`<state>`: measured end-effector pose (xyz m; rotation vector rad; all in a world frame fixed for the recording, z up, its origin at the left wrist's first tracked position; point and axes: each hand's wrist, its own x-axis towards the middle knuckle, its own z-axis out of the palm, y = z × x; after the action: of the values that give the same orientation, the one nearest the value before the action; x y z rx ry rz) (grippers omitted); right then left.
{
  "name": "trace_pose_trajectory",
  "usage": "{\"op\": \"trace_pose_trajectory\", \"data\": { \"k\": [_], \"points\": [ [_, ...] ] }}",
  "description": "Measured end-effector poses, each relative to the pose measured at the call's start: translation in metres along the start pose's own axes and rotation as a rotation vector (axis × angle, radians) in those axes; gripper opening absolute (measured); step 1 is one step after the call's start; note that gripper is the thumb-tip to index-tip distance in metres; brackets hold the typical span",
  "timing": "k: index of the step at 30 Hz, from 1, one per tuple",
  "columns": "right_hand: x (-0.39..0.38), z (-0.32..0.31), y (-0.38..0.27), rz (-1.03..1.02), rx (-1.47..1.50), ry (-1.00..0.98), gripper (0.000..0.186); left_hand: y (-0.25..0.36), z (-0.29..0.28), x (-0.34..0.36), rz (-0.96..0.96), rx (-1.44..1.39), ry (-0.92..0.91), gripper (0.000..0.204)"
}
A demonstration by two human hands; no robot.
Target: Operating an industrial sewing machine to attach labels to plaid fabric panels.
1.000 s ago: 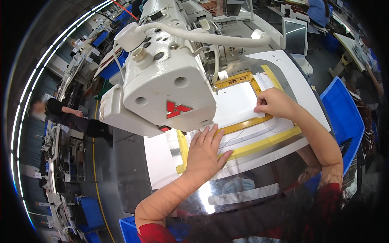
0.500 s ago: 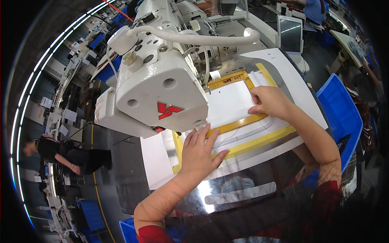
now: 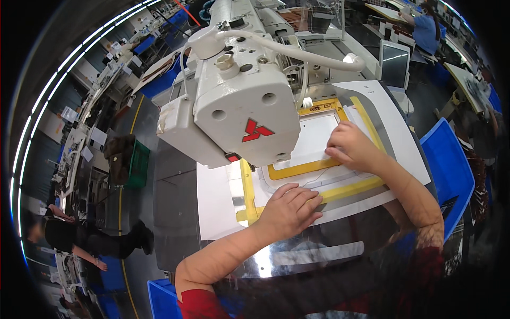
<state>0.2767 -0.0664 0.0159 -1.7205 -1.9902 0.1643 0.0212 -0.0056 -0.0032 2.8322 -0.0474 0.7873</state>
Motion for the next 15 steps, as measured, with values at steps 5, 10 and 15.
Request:
{"op": "trace_pose_trajectory", "data": {
  "k": [5, 10, 15],
  "points": [
    [0.033, 0.037, -0.046, -0.164, 0.294, -0.172, 0.019, -0.002, 0.004, 0.001, 0.016, -0.023, -0.011, 0.027],
    [0.047, 0.032, -0.041, -0.002, 0.585, -0.485, 0.035, -0.009, 0.006, -0.005, 0.006, -0.028, -0.004, 0.024],
    [0.046, 0.031, -0.047, 0.231, 0.617, -0.301, 0.03, -0.015, 0.013, -0.006, 0.089, -0.074, 0.097, 0.02]
  ]
}}
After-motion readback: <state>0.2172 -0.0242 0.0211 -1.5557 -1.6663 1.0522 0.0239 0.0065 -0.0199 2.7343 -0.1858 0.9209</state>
